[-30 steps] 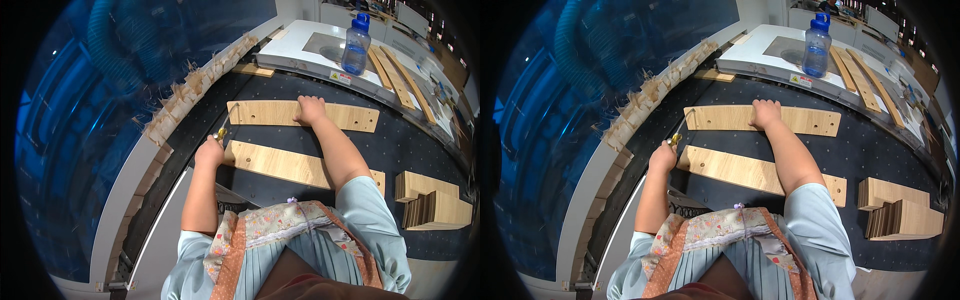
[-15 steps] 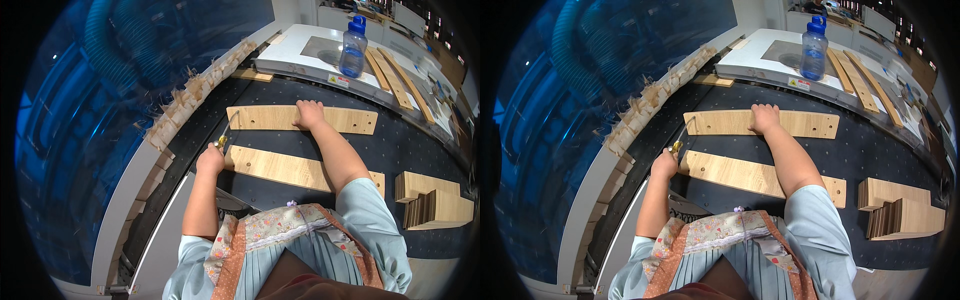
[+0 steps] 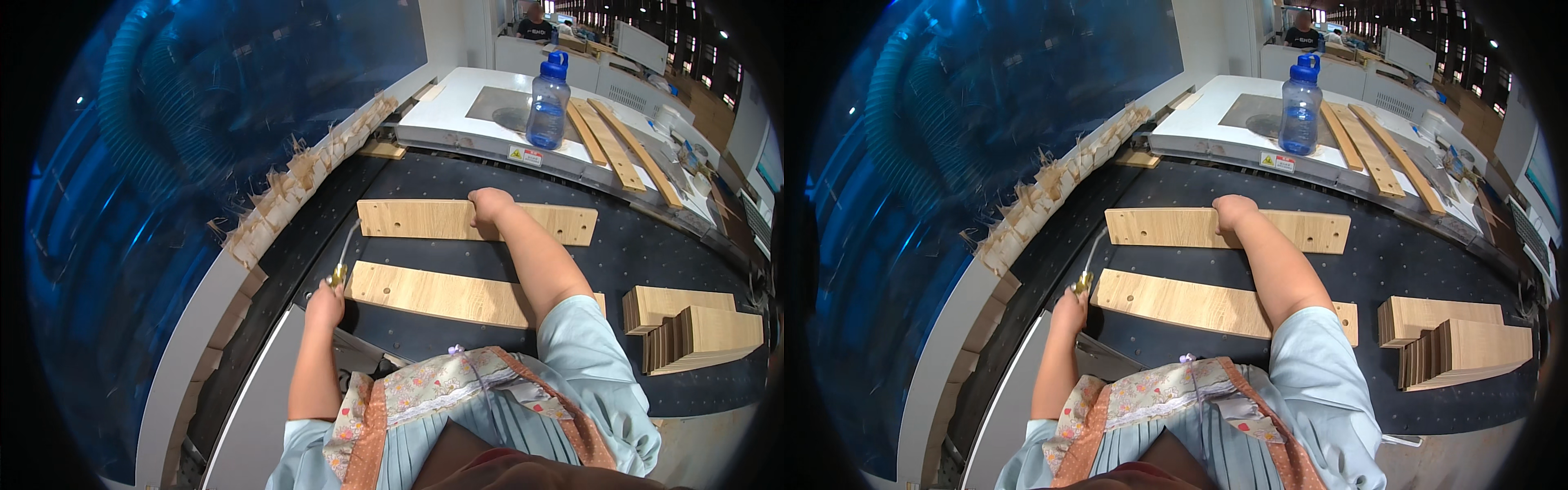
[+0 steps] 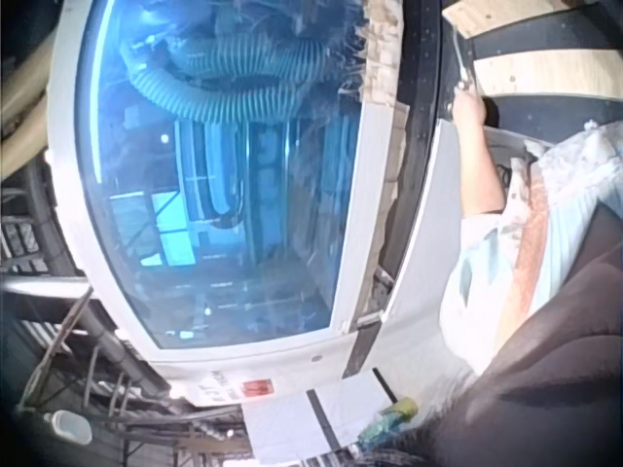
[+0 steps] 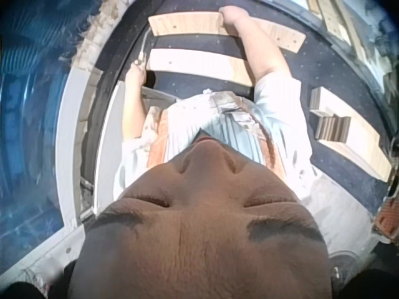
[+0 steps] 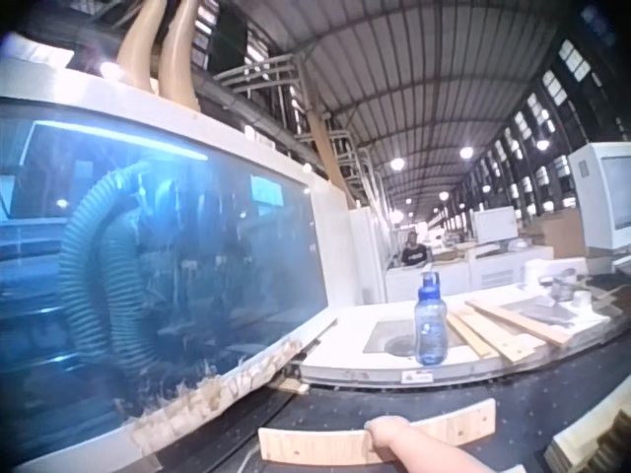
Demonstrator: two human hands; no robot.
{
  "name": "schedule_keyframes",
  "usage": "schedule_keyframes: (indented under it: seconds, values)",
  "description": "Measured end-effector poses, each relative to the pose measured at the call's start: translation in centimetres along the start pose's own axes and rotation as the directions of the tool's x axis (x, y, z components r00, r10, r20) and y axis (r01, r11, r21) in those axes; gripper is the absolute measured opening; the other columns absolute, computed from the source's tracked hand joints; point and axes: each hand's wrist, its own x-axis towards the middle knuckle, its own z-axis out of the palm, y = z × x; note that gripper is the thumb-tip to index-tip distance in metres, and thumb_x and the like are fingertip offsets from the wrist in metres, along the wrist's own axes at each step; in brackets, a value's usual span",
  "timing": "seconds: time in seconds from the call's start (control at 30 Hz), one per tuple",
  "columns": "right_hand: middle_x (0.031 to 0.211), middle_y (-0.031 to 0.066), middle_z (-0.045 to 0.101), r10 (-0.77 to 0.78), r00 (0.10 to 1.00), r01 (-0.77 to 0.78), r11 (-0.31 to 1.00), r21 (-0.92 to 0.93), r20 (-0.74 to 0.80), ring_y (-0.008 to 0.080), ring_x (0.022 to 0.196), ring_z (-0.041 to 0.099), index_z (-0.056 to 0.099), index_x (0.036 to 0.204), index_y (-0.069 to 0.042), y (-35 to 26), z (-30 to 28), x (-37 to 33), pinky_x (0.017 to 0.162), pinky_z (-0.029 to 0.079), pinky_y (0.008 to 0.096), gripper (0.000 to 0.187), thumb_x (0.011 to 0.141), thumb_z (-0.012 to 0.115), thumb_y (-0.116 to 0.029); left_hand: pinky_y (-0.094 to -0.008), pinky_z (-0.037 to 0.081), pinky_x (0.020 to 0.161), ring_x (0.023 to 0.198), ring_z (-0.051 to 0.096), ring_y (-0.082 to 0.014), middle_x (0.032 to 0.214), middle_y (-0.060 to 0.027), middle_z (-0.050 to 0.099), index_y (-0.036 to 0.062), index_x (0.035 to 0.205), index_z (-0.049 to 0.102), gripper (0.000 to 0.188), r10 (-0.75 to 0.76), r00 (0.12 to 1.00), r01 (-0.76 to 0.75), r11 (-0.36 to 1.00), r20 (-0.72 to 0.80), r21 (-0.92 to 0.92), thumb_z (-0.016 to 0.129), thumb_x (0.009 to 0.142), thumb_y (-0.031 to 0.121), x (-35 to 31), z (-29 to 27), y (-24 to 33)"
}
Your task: The person cleans wooden planks using a screwdriver-like tool to clear holes, wipes the surface by hand, and stacks them onto a pallet.
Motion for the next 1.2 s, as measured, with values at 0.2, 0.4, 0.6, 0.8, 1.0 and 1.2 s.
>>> schedule_keyframes:
  seconds: [0.2, 0.4, 0.6, 0.8, 1.0, 1.2]
  values:
    - [0.095, 0.0135, 0.066, -0.038, 0.989, 0.048, 0.997, 0.068, -0.142, 0.0335, 0.094, 0.061, 0.061, 0.094, -0.010, -0.3, 0.2, -1.5, 0.081, 0.049, 0.0429, 0.031, 0.072, 0.072, -0.030, -0.0506, 0.047, 0.075, 0.085, 0.060, -0.0440, 0.087, -0.0278, 0.063, -0.0039, 0.107, 0.049, 0.038, 0.240, 0.964, -0.239, 0.971, 0.115, -0.022, 0.046, 0.094, 0.032, -3.4, 0.7, 3.1]
    - [0.083, 0.0150, 0.064, -0.076, 0.767, 0.289, 0.927, 0.238, -0.637, 0.0367, 0.082, 0.060, 0.055, 0.087, -0.008, -0.9, -5.3, -3.5, 0.070, 0.047, 0.0447, 0.031, 0.073, 0.072, -0.030, -0.0495, 0.048, 0.073, 0.083, 0.061, -0.0428, 0.086, -0.0254, 0.063, -0.0032, 0.107, 0.050, 0.038, 0.382, 0.919, -0.378, 0.924, 0.099, -0.058, 0.046, 0.093, 0.032, -3.5, 0.6, 7.0]
    - [0.084, 0.0090, 0.065, 0.238, 0.533, 0.684, 0.443, 0.579, -0.812, 0.0142, 0.078, 0.059, 0.059, 0.094, -0.003, -1.3, -9.5, -3.4, 0.072, 0.048, 0.0292, 0.023, 0.080, 0.071, -0.016, -0.0501, 0.048, 0.071, 0.080, 0.061, -0.0419, 0.084, -0.0233, 0.064, -0.0025, 0.109, 0.047, 0.038, 0.425, 0.897, -0.424, 0.905, 0.120, -0.032, 0.044, 0.094, 0.032, -2.6, 0.1, 9.3]
    - [0.109, 0.0110, 0.061, 0.509, 0.438, 0.824, 0.103, 0.558, -0.741, 0.0170, 0.098, 0.058, 0.050, 0.117, 0.000, 1.7, -6.4, -2.8, 0.086, 0.045, 0.0291, 0.037, 0.085, 0.065, -0.006, -0.0478, 0.049, 0.073, 0.083, 0.062, -0.0387, 0.087, -0.0219, 0.064, -0.0011, 0.108, 0.046, 0.036, 0.308, 0.931, -0.332, 0.937, 0.194, 0.106, 0.043, 0.095, 0.032, -1.9, -0.3, 9.4]
    - [0.112, 0.0086, 0.061, 0.496, 0.474, 0.842, -0.014, 0.539, -0.727, 0.0181, 0.102, 0.057, 0.051, 0.118, -0.003, 2.3, -5.8, -3.4, 0.089, 0.045, 0.0311, 0.034, 0.086, 0.063, -0.002, -0.0472, 0.049, 0.072, 0.081, 0.063, -0.0376, 0.085, -0.0209, 0.065, -0.0008, 0.106, 0.047, 0.033, 0.353, 0.918, -0.367, 0.929, 0.180, 0.046, 0.045, 0.094, 0.031, -0.5, 1.0, 10.3]
    - [0.113, 0.0090, 0.061, 0.515, 0.484, 0.844, -0.062, 0.532, -0.708, 0.0186, 0.100, 0.059, 0.051, 0.117, -0.002, 3.5, -5.8, -3.5, 0.090, 0.045, 0.0321, 0.035, 0.085, 0.065, -0.002, -0.0468, 0.050, 0.070, 0.078, 0.063, -0.0373, 0.082, -0.0200, 0.065, -0.0019, 0.105, 0.046, 0.033, 0.386, 0.908, -0.401, 0.914, 0.166, 0.070, 0.046, 0.094, 0.029, 0.6, 1.0, 11.4]
